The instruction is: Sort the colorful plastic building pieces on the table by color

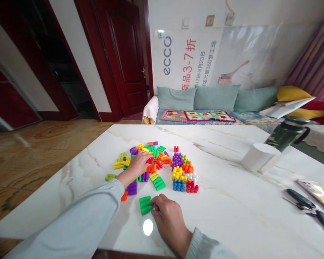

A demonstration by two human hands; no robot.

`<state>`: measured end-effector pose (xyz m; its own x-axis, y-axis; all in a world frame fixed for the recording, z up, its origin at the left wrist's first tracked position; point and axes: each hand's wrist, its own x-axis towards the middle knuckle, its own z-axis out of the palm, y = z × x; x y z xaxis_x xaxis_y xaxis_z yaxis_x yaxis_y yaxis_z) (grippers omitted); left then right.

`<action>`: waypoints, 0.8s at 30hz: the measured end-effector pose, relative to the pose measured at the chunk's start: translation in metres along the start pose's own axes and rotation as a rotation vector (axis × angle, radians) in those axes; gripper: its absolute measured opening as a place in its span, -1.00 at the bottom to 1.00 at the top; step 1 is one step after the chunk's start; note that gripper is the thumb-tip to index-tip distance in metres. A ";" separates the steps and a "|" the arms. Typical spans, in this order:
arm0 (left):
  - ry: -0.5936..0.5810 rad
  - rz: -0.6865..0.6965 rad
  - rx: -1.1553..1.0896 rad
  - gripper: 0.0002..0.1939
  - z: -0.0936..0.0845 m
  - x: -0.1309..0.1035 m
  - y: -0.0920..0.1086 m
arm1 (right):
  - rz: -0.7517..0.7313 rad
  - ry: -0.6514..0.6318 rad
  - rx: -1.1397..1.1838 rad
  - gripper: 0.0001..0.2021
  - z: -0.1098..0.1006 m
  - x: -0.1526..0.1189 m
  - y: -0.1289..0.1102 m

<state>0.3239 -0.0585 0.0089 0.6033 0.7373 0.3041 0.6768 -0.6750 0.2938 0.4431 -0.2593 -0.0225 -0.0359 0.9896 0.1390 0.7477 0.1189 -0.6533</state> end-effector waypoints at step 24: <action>0.087 0.119 -0.508 -0.68 -0.025 -0.135 0.060 | -0.066 0.102 0.372 -0.91 -0.009 0.000 -0.007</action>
<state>0.2727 -0.1987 0.0079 0.6114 0.6644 0.4298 0.3033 -0.6984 0.6483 0.4434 -0.2610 -0.0113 0.0042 0.9682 0.2502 0.4543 0.2211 -0.8630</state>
